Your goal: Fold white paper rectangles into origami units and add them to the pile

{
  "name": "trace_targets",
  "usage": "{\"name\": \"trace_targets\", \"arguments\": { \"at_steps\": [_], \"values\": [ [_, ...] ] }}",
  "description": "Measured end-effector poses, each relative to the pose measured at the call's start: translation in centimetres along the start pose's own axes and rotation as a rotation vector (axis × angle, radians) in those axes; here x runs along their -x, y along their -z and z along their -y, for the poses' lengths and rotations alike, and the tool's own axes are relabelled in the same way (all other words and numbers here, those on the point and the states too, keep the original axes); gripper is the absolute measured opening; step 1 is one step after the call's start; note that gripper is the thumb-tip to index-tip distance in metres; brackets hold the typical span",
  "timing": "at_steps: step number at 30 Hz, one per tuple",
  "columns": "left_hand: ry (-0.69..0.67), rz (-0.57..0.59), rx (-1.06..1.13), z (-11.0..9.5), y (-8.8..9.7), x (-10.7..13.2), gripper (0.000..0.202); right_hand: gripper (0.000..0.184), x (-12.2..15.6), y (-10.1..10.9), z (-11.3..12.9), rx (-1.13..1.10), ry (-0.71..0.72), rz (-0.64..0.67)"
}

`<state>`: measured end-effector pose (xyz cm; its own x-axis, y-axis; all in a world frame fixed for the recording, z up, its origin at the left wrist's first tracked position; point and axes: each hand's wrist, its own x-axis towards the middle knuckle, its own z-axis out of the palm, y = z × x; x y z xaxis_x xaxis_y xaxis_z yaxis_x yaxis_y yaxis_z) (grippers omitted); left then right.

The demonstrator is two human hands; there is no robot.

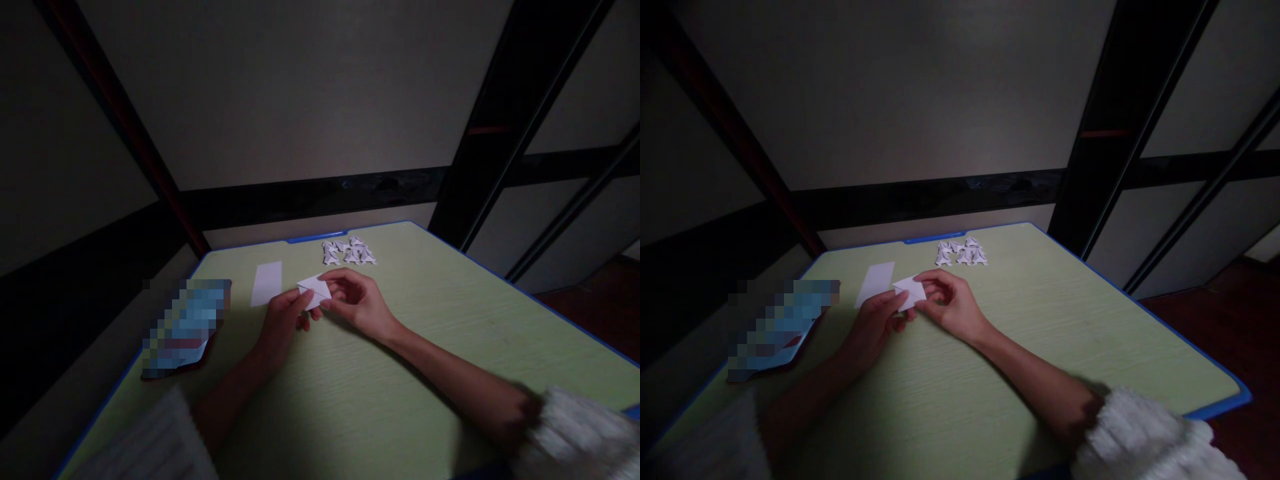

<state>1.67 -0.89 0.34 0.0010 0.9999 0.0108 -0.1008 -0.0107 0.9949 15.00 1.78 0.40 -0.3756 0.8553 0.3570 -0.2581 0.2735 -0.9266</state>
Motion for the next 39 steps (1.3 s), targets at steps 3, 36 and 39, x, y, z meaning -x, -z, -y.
{"name": "trace_targets", "arguments": {
  "at_steps": [3, 36, 39],
  "values": [
    [-0.008, -0.029, 0.029, 0.0, -0.1, 0.0, 0.018, 0.027, 0.0, 0.0, 0.0, 0.06, -0.017, 0.021],
    [-0.055, -0.098, -0.144, -0.1, 0.1, -0.1, 0.018, 0.01, -0.3, 0.9, -0.3, 0.245, 0.114, 0.045],
    [-0.085, -0.101, -0.23, -0.4, -0.1, 0.1, 0.019, 0.011, -0.3, 0.7, -0.3, 0.222, 0.073, -0.036]
  ]
}}
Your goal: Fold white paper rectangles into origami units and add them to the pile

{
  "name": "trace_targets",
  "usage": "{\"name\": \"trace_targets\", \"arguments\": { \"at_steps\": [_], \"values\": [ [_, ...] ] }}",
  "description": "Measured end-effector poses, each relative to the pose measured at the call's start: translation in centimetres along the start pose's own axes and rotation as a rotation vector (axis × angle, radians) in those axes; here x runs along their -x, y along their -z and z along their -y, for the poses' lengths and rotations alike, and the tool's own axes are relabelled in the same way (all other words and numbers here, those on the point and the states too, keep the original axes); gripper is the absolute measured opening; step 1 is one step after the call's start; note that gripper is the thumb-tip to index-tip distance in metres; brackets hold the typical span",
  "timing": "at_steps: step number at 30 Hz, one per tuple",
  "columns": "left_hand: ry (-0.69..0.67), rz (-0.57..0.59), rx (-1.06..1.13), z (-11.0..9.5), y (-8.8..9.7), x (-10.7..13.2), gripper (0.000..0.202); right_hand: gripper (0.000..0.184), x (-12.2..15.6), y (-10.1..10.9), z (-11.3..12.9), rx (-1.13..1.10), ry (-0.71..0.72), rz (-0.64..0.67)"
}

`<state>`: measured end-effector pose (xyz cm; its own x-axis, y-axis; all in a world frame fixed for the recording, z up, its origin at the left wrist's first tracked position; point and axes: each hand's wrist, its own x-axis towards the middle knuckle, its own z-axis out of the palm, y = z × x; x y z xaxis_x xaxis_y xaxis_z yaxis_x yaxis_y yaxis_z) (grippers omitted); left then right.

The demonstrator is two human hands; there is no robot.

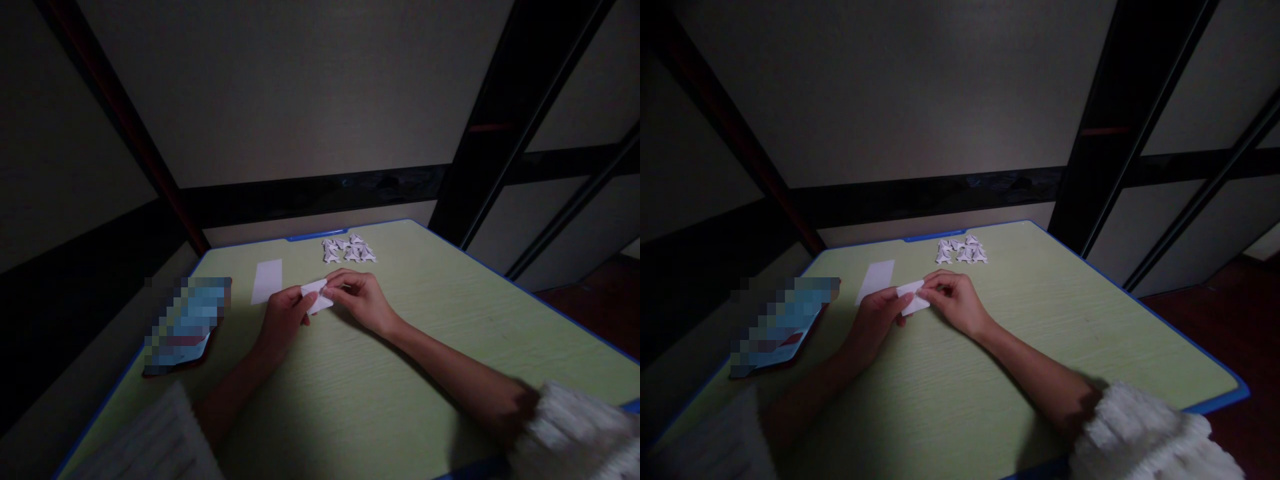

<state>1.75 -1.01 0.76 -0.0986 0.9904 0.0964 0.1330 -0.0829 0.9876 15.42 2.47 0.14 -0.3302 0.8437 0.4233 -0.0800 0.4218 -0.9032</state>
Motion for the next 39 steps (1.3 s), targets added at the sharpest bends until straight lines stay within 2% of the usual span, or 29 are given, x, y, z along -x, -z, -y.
{"name": "trace_targets", "arguments": {
  "at_steps": [4, 8, 12, 18, 26, 32, 39],
  "values": [
    [-0.009, 0.015, -0.049, -0.3, -0.1, 0.1, 0.018, 0.017, 0.1, -0.2, 0.1, -0.056, -0.14, -0.062],
    [0.014, 0.034, -0.016, -0.1, -0.3, 0.1, 0.02, 0.019, 0.1, -0.4, 0.3, -0.084, -0.22, -0.128],
    [0.043, 0.058, 0.045, 0.3, -0.4, -0.1, 0.018, 0.018, 0.2, -0.8, 0.5, -0.102, -0.241, -0.158],
    [0.063, 0.014, -0.009, 0.2, -0.7, -0.2, 0.019, 0.015, 0.3, -1.2, 0.6, -0.143, -0.258, -0.172],
    [0.027, -0.003, -0.025, 0.2, -0.4, -0.1, 0.017, 0.017, 0.2, -1.2, 0.3, -0.217, -0.319, -0.189],
    [-0.01, -0.024, -0.037, 0.2, -0.4, 0.0, 0.017, 0.018, 0.1, -1.0, 0.0, -0.145, -0.246, -0.127],
    [-0.023, -0.015, -0.045, 0.1, -0.2, 0.0, 0.017, 0.021, 0.4, -0.9, -0.1, 0.156, -0.158, 0.096]
  ]
}}
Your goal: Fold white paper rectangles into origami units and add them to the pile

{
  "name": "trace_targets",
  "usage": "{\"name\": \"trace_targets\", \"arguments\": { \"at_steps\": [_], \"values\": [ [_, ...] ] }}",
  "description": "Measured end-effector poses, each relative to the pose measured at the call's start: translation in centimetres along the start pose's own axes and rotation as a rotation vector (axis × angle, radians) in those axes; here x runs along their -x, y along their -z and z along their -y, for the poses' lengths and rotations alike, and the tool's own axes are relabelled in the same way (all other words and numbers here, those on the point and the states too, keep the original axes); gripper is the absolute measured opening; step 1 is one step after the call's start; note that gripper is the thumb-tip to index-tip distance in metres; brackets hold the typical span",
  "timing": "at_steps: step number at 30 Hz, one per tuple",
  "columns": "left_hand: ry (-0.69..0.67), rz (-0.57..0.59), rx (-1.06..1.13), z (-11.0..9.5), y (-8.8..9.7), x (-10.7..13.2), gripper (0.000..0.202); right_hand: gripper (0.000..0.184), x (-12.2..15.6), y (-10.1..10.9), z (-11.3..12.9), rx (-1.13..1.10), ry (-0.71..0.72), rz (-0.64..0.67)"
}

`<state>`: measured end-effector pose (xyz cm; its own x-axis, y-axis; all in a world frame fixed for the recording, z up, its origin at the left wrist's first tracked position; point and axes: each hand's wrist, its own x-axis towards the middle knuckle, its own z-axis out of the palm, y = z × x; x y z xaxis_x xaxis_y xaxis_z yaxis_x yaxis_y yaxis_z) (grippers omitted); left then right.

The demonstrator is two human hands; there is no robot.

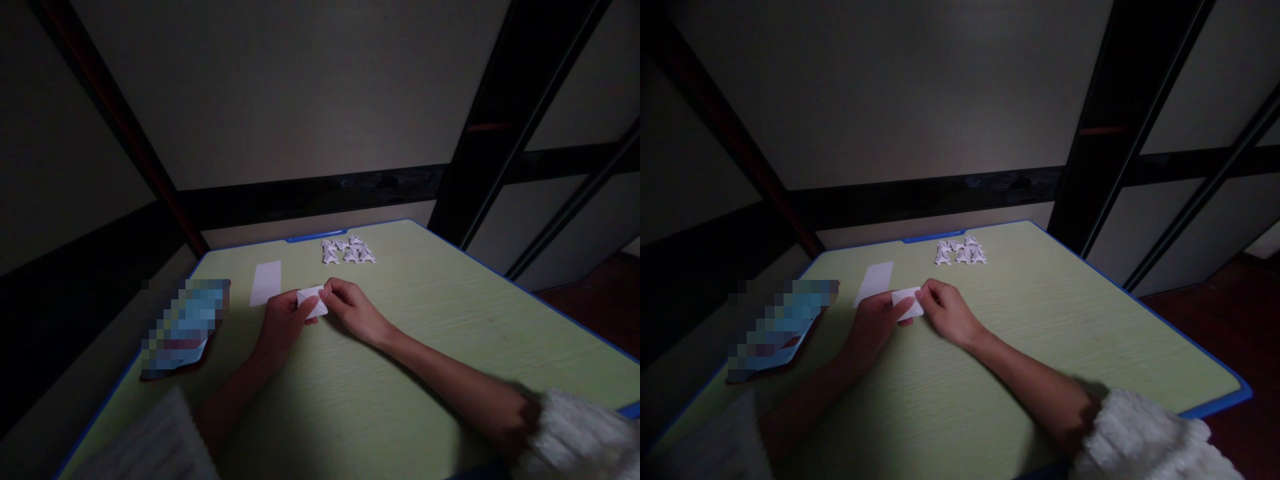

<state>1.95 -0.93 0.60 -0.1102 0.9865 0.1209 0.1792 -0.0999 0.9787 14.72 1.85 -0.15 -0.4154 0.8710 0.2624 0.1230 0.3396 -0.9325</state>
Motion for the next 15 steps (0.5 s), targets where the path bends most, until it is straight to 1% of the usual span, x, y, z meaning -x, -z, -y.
{"name": "trace_targets", "arguments": {
  "at_steps": [2, 5, 9, 11, 15],
  "values": [
    [0.005, 0.002, -0.003, 0.07, 0.02, -0.02, 0.018, 0.021, 0.09, 0.06, -0.07, 0.068, 0.029, 0.008],
    [0.019, 0.009, 0.013, 0.11, 0.01, -0.02, 0.019, 0.021, 0.17, 0.07, -0.05, 0.096, 0.053, 0.026],
    [0.027, 0.039, 0.025, 0.07, -0.08, 0.0, 0.018, 0.021, 0.32, -0.09, 0.3, 0.108, 0.022, -0.014],
    [0.018, 0.057, 0.023, -0.02, -0.13, 0.04, 0.017, 0.021, 0.39, -0.13, 0.46, 0.079, -0.006, -0.029],
    [0.016, 0.083, 0.036, -0.21, -0.11, 0.15, 0.017, 0.024, 0.38, -0.14, 0.37, -0.049, -0.076, -0.02]
  ]
}}
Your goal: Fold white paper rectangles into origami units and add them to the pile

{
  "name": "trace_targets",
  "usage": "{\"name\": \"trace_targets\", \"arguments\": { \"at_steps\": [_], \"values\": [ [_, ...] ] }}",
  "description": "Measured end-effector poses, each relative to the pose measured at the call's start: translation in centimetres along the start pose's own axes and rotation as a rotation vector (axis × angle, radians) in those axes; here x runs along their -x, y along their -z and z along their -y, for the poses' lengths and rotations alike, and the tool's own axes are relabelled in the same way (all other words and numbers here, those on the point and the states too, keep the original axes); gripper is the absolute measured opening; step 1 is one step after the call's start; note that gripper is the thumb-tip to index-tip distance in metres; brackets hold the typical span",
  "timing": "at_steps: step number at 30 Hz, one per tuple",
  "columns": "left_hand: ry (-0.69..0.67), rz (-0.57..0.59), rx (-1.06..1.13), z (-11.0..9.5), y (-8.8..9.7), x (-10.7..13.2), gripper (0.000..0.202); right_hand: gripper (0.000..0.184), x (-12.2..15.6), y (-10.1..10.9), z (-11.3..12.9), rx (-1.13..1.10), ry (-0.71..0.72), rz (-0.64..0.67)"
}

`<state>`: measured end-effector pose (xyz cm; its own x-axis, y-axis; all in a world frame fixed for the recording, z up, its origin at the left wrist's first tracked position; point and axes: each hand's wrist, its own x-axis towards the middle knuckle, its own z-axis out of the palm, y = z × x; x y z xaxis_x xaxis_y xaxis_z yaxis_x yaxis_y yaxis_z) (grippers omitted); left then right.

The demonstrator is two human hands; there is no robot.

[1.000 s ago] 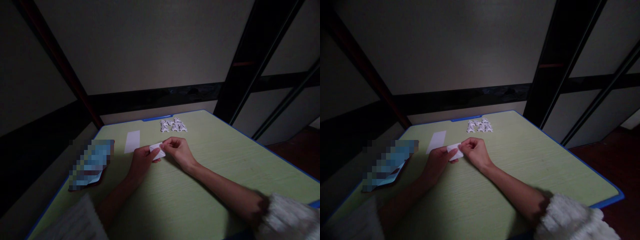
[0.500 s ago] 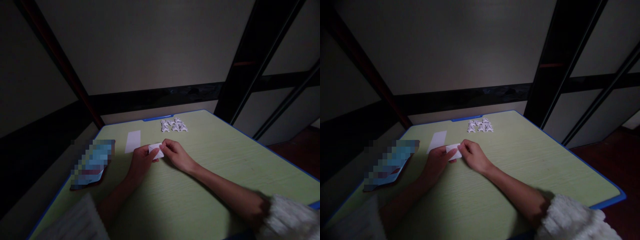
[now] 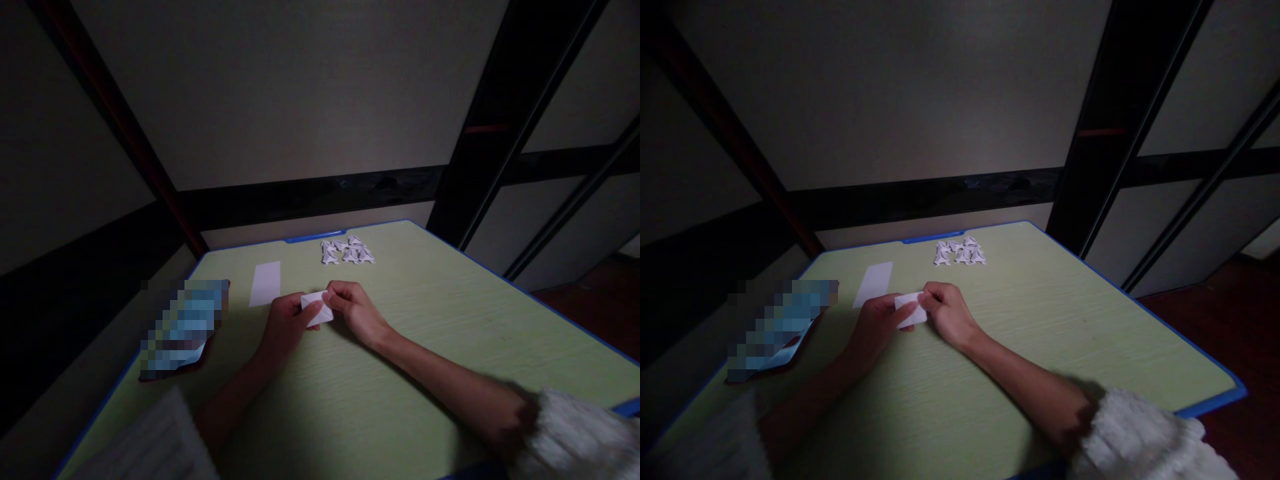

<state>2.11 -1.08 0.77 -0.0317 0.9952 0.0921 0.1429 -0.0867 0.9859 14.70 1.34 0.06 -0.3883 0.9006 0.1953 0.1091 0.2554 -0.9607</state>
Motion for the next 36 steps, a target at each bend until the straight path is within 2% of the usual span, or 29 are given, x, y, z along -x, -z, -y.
{"name": "trace_targets", "arguments": {
  "at_steps": [5, 8, 11, 14, 16, 23, 27, 32, 36],
  "values": [
    [-0.01, 0.009, -0.03, 0.18, 0.17, -0.09, 0.023, 0.024, -0.09, -0.01, -0.14, -0.015, 0.069, 0.038],
    [-0.045, 0.01, -0.048, 0.24, 0.11, -0.19, 0.022, 0.024, -0.14, 0.04, 0.07, -0.054, 0.1, 0.017],
    [-0.053, -0.058, -0.062, -0.04, 0.01, -0.13, 0.02, 0.024, -0.25, -0.03, 0.1, -0.148, 0.086, 0.008],
    [-0.028, -0.129, -0.062, -0.35, 0.0, 0.01, 0.02, 0.023, -0.39, -0.25, -0.04, -0.283, 0.053, 0.088],
    [-0.017, -0.145, -0.047, -0.38, 0.01, 0.03, 0.021, 0.026, -0.49, -0.33, -0.06, -0.327, 0.045, 0.098],
    [-0.04, -0.084, 0.098, 0.02, 0.17, -0.25, 0.021, 0.022, -0.8, 0.1, 0.01, -0.457, -0.004, -0.045],
    [-0.108, -0.048, -0.006, 0.15, 0.31, -0.3, 0.017, 0.021, -0.94, 0.05, -0.29, -0.582, -0.07, -0.074],
    [-0.141, 0.081, -0.119, 0.53, 0.15, -0.08, 0.008, 0.026, -0.91, -0.2, -0.53, -0.556, -0.122, -0.053],
    [-0.129, 0.006, 0.043, 0.32, 0.2, 0.07, 0.017, 0.03, -0.91, -0.02, -0.6, -0.474, -0.128, -0.023]
  ]
}}
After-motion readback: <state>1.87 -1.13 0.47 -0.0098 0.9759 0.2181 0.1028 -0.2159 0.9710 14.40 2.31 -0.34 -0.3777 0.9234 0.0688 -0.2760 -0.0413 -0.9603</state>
